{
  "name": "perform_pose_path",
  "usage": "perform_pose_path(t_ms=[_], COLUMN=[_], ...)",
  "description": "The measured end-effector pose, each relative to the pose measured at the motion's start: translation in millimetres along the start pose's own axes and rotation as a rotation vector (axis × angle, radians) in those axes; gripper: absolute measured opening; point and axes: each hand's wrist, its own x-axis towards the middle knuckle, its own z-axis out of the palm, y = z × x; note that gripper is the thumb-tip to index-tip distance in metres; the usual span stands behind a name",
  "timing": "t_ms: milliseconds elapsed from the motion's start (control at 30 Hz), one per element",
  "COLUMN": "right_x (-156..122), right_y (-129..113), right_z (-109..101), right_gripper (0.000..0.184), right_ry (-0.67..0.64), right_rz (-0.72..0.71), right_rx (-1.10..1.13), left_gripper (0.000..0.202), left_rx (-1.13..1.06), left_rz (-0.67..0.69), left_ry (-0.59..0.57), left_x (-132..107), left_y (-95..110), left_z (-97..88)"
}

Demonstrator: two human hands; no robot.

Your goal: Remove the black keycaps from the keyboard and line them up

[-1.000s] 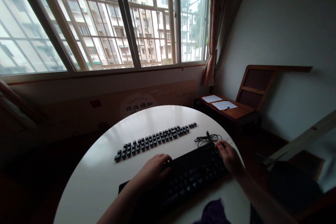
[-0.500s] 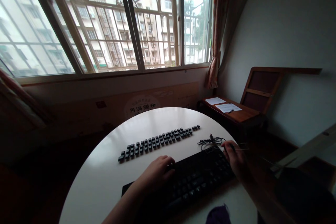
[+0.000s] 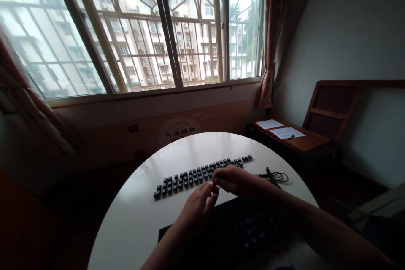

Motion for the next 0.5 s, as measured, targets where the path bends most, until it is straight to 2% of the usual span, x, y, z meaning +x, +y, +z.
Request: perform_pose_path(t_ms=[133,267,367,500], right_x=[2.5,-7.9,-12.4,-12.7], right_y=[14.7,26.7,34.0,40.9], right_z=[21.7,29.7,31.7,35.8], right_gripper=[0.011,0.014,0.015,0.015], right_ry=[0.088,0.148,0.176,0.211], right_rz=[-0.06,-0.063,-0.081,-0.213], right_rx=[0.092,0.105,0.034,-0.125], left_gripper=[0.033,0.029,0.026,0.025], left_rx=[-0.012,-0.071,-0.135,-0.227], left_rz=[-0.029,-0.041,-0.065,-0.117], left_ry=[0.04,0.018,0.007,-0.006], left_x=[0.4,1.1,2.4,4.2], left_y=[-5.6,-5.9,-4.5,-7.9], left_z=[2.4,3.6,3.8,5.6])
